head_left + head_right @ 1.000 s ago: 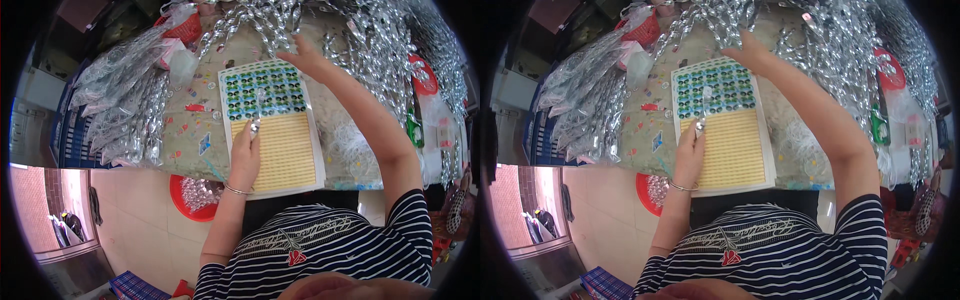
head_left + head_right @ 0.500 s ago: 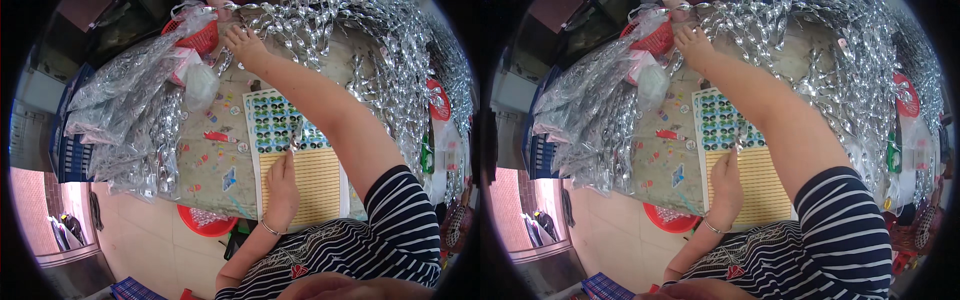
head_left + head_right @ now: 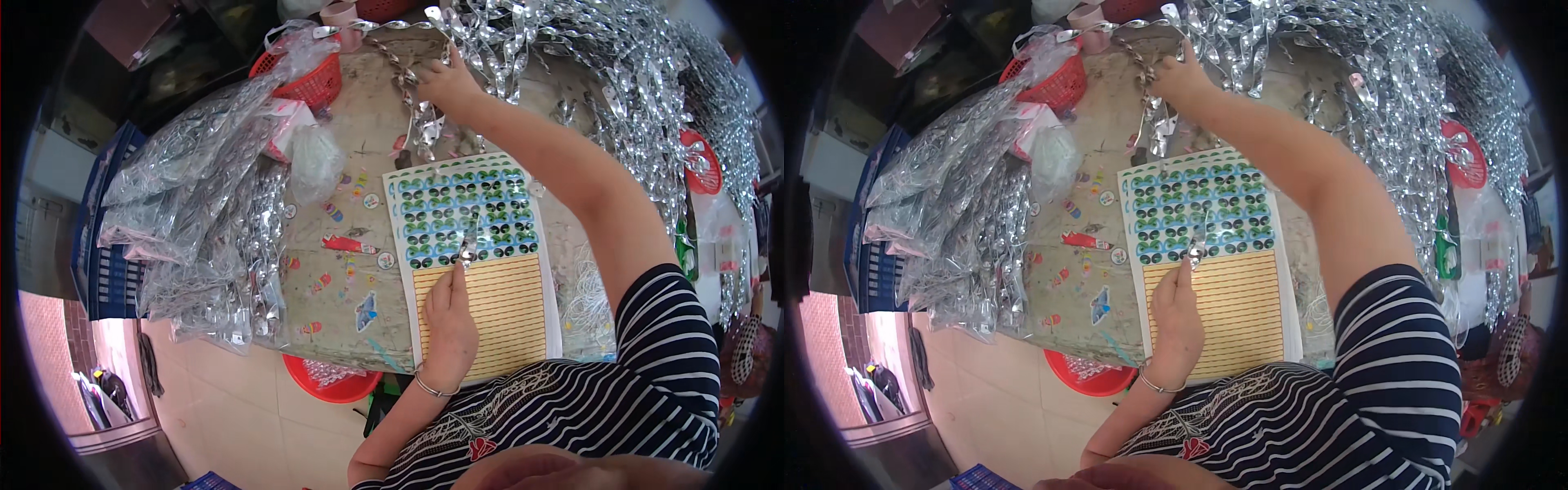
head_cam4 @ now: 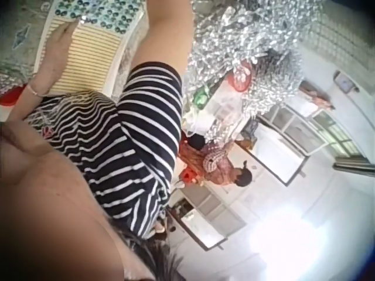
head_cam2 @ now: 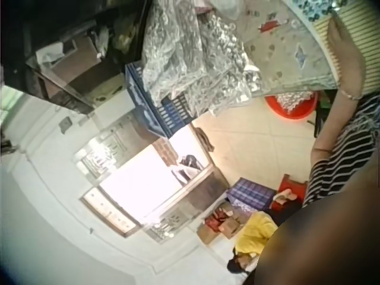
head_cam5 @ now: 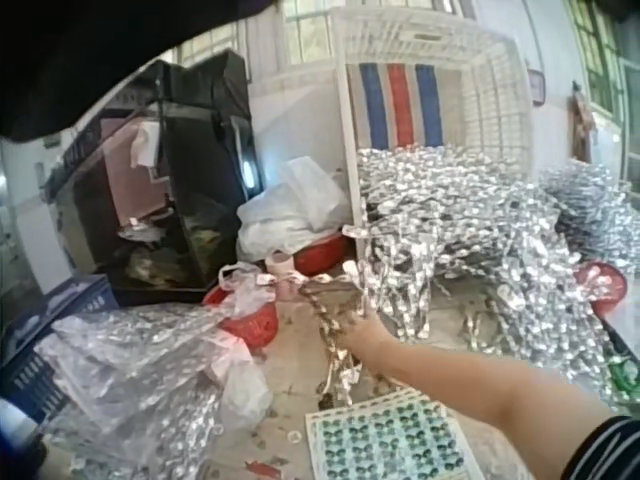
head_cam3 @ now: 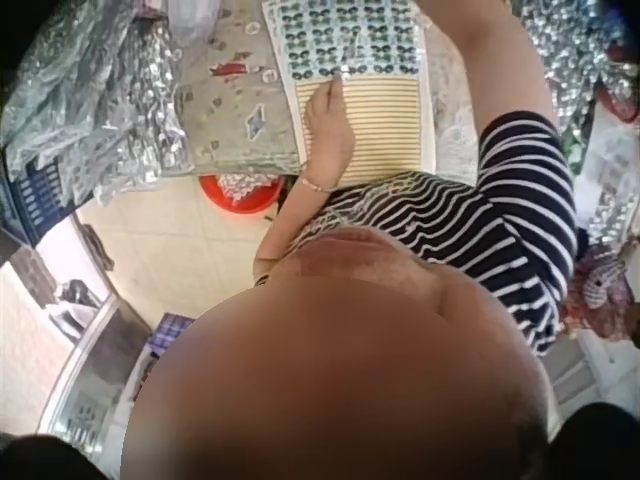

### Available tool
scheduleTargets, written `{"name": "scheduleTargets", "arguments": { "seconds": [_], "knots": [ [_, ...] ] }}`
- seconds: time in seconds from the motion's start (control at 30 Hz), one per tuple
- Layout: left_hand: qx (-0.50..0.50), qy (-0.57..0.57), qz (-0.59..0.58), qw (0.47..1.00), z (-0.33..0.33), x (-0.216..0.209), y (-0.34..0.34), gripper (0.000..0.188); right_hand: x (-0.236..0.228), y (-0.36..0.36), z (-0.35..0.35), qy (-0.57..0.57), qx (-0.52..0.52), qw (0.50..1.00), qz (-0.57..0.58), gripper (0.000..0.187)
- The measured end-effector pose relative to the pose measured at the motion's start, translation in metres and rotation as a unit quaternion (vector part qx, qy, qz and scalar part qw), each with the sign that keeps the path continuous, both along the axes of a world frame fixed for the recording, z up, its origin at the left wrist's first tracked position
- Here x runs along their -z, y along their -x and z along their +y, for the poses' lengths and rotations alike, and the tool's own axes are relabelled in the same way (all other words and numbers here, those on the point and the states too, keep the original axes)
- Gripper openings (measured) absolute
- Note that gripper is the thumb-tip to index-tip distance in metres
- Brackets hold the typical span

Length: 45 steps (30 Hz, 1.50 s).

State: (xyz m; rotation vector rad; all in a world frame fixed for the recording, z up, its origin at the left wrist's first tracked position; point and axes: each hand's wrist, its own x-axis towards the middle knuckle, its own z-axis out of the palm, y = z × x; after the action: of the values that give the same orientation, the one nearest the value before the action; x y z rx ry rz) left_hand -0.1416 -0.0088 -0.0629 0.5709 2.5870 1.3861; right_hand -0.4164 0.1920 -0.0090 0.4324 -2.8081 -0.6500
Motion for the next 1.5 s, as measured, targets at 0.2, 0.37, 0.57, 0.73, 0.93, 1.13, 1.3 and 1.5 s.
{"name": "scheduleTargets", "arguments": {
  "seconds": [0.2,0.37,0.57,0.73,0.93,1.13,1.3,1.5],
  "knots": [
    [-0.018,0.014,0.035,0.999,0.005,0.005,-0.001,0.046,-0.02,-0.047,0.066,0.103,-0.077,0.991,0.028,0.025],
    [-0.031,0.058,0.168,0.984,0.007,0.007,-0.001,0.039,-0.028,-0.101,0.111,0.125,-0.148,0.978,0.076,0.024],
    [-0.075,0.056,0.133,0.987,0.004,-0.005,0.0,0.047,-0.043,-0.184,0.145,0.072,-0.102,0.992,-0.015,0.027],
    [-0.079,0.038,0.148,0.985,0.006,-0.005,0.016,0.045,-0.037,-0.235,0.181,0.076,-0.055,0.995,-0.033,0.03],
    [-0.048,0.066,0.1,0.992,0.015,-0.004,0.035,0.052,-0.045,-0.278,0.189,0.004,0.09,0.991,-0.101,0.065],
    [-0.043,0.082,0.164,0.982,0.008,-0.013,0.075,0.05,-0.064,-0.276,0.184,0.033,0.084,0.995,-0.039,0.062],
    [-0.107,-0.062,0.158,0.98,0.001,-0.01,0.135,0.029,-0.066,-0.216,0.123,0.208,-0.023,0.977,-0.038,0.046],
    [-0.133,-0.181,0.05,0.973,-0.012,0.008,0.173,0.021,-0.017,-0.097,0.047,0.271,-0.003,0.957,-0.104,0.045]
  ]
}}
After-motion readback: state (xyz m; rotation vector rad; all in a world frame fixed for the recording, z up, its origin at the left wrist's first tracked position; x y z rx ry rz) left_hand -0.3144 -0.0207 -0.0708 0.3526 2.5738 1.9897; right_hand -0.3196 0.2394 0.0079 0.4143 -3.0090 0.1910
